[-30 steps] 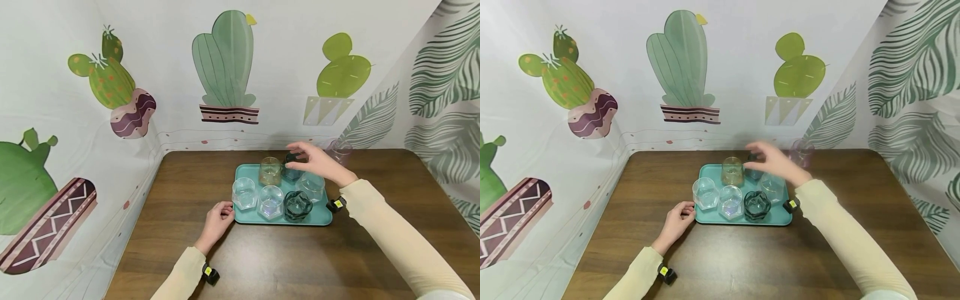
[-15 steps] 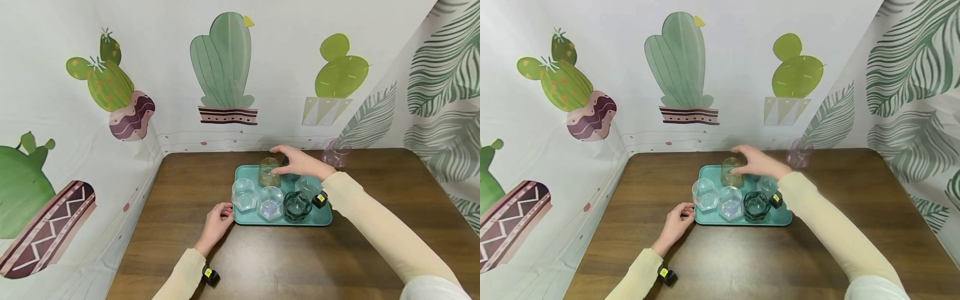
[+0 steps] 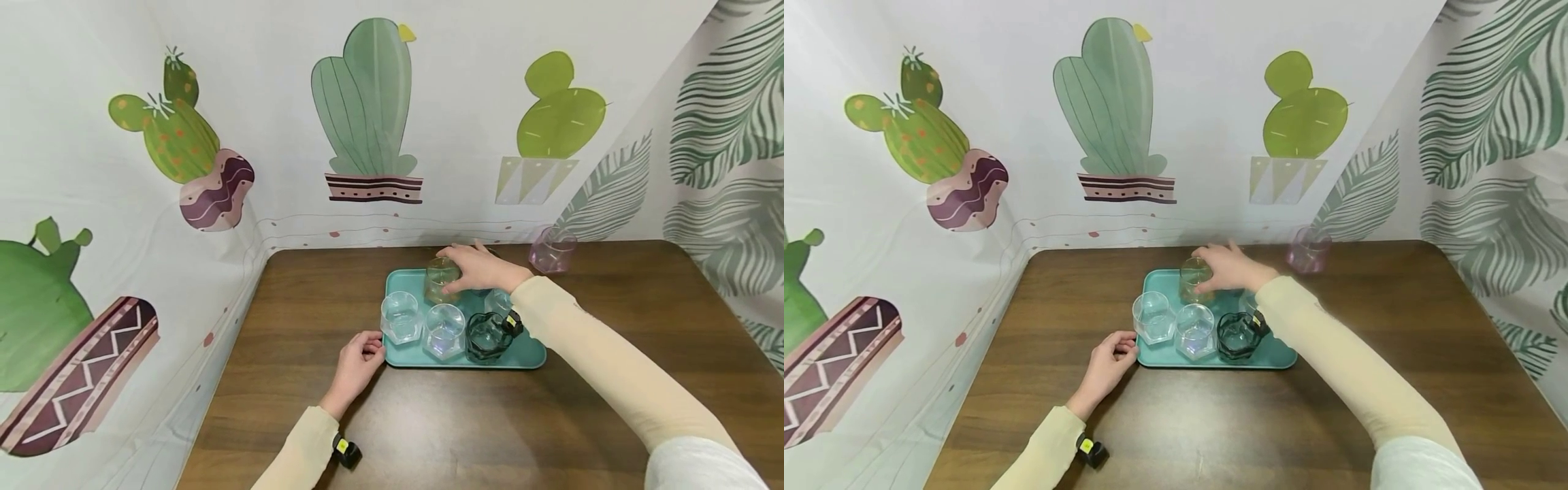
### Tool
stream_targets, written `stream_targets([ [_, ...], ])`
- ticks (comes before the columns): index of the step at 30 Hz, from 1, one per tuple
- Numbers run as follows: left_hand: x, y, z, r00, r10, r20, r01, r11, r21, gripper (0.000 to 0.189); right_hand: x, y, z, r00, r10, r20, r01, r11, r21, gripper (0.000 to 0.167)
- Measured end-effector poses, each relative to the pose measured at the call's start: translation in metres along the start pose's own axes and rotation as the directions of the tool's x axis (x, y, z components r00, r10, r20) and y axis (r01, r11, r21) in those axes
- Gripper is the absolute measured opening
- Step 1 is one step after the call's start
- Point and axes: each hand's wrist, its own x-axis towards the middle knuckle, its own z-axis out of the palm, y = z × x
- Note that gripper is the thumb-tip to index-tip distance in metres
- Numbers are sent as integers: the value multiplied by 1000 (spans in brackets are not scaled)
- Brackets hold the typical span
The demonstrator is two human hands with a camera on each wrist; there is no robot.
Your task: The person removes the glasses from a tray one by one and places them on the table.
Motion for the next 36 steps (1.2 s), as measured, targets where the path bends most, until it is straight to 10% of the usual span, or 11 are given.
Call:
stream_targets([
  [13,-1,1,1,1000,-12,2,12,1000,22,22,8,2,3,1000,-26,-5,26,1000,-3,74],
  [36,0,-2,3,1000,20,-21,-19,1000,19,22,-14,-10,-21,961,-31,-276,100,965,242,81],
])
